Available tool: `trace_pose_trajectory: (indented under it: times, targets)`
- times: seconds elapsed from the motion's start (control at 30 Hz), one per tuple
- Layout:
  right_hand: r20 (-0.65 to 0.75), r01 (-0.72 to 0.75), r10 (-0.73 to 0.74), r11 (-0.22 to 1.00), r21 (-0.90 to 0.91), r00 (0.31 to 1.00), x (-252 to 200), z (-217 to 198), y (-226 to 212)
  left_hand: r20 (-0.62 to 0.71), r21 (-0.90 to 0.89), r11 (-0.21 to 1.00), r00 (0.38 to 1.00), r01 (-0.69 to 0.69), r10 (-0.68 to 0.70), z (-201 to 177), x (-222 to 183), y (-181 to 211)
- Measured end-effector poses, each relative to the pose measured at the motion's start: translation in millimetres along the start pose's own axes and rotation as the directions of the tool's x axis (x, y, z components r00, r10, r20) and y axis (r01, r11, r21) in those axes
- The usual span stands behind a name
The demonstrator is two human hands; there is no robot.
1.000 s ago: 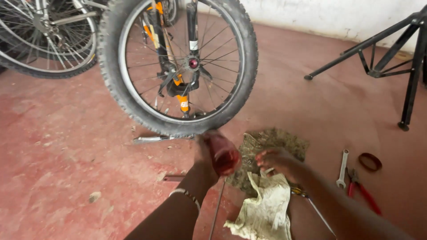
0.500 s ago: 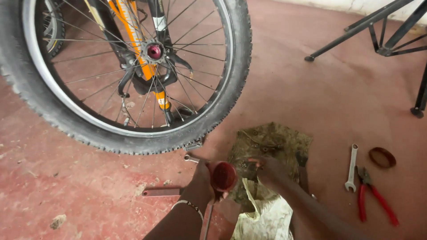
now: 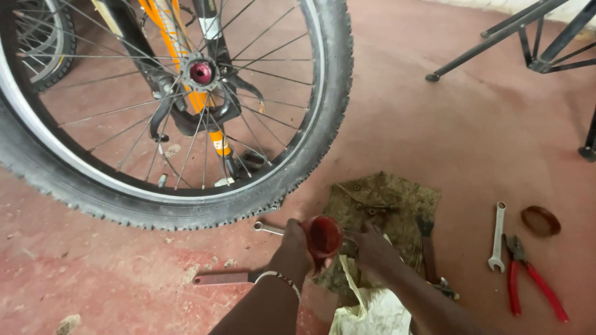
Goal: The person cleans a bicycle wheel hub with a cloth and then applies red grease from a container to the hub's axle area.
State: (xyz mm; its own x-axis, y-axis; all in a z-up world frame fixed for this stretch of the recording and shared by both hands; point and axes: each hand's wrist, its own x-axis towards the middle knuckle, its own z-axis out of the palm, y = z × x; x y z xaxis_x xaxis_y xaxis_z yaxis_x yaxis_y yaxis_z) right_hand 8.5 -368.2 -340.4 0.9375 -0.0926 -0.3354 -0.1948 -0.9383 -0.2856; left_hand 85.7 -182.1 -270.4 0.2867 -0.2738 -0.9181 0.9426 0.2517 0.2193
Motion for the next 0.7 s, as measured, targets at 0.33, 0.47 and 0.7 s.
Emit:
trace_pose_trajectory:
  times: [0.33,0.47,0.7]
  targets:
    - [-0.027,-0.089,0.275,0.403,0.911,0.961,25.6,23.6,33.3,-0.016,-0.002,0.999,0.998,-0.053,0.053,-4.1,-9.3,5.2]
    - [0.190,-0.257,0.350,0.156,0.954,0.917,-8.1,-43.5,-14.2,-0.035,0.021,0.999,0.999,-0.040,0.040,-10.4,-6.1,14.5]
    - [0.277,-0.251,0.272,-0.129,0.959,0.921,-18.0,-57.1,-20.1,-0.039,0.108,0.994,0.999,-0.030,0.034,-13.9,-12.8,20.4]
